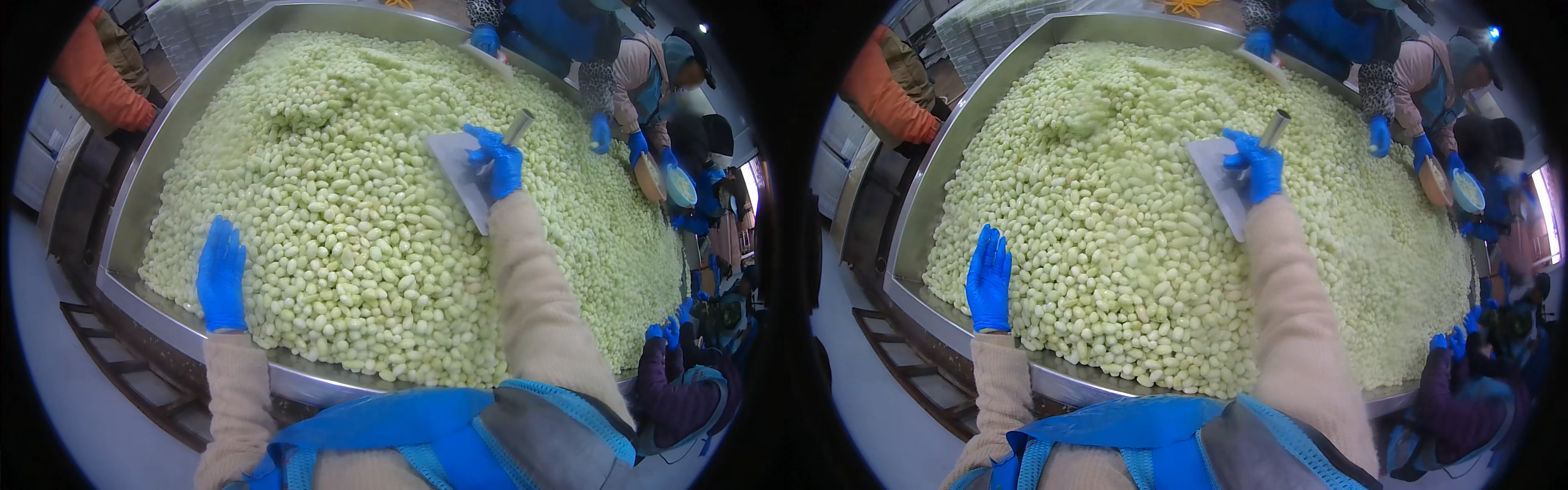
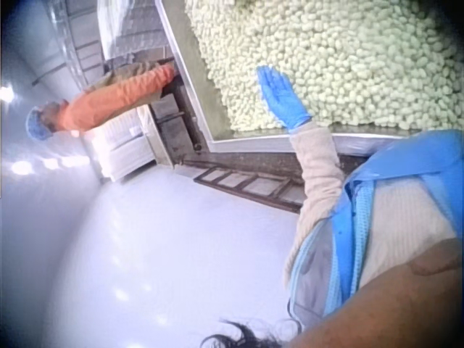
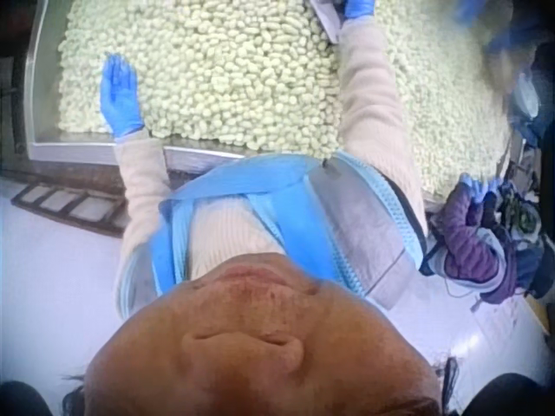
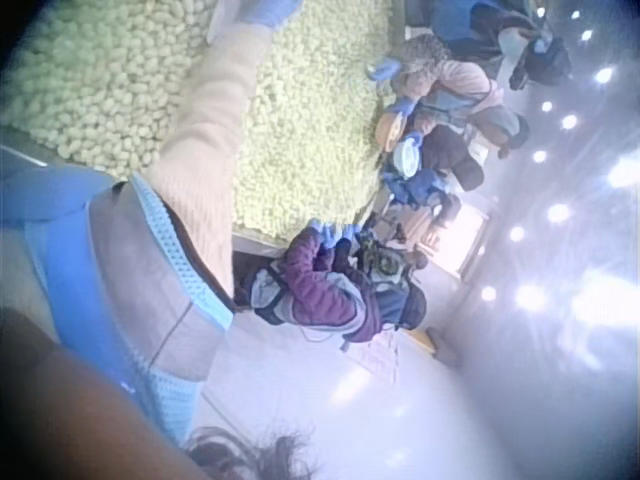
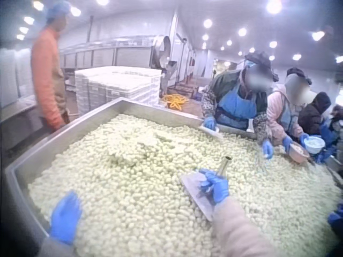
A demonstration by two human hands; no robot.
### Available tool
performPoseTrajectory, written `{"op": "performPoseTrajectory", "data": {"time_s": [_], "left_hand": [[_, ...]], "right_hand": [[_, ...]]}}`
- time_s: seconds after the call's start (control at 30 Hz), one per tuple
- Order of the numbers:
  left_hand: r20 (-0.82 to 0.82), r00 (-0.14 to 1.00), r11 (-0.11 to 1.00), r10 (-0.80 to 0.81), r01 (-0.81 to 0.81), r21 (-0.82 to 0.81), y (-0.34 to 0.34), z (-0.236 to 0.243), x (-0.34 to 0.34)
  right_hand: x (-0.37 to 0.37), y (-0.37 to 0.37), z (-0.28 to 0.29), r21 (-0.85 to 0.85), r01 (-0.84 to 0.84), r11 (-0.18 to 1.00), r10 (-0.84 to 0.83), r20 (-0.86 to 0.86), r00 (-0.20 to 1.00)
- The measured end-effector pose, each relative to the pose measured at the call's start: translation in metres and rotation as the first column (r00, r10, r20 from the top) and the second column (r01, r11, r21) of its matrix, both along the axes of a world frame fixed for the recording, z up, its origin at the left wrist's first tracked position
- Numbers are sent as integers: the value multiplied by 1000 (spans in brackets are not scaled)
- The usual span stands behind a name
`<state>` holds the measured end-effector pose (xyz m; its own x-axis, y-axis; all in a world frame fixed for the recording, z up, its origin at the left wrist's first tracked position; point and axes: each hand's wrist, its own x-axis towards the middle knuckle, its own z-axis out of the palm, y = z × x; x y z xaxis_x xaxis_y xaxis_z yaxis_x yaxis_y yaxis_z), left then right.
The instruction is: The person sorts pale green food items in a large rotating metal bowl, using gloved hands and a metal scraper to move and inspect the items. Other workers are visible nearby performing similar tasks.
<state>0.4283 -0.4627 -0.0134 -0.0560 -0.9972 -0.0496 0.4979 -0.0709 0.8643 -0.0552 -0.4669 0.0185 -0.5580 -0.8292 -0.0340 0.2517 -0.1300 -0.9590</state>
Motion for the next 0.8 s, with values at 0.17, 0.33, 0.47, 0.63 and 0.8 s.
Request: {"op": "performPoseTrajectory", "data": {"time_s": [0.17, 0.33, 0.47, 0.63, 0.8], "left_hand": [[14, 1000, 996, -22, 20, 83, 7, 17, -5], [1, 997, 992, -73, 73, 101, 6, 23, -25], [39, 997, 993, -65, 60, 103, 11, 28, -23], [0, 997, 986, -72, 71, 152, 9, 23, -19], [30, 993, 987, -111, 107, 118, 8, 29, -18]], "right_hand": [[-24, 9, 99, -379, -127, 917, 93, -106, 990], [-69, -52, 230, -631, -355, 690, 63, -436, 898], [-21, -142, 143, -323, -261, 910, 106, -426, 898], [35, -178, -60, -116, -197, 973, 183, -121, 976], [53, -128, -18, -93, -200, 975, 195, -61, 979]]}}
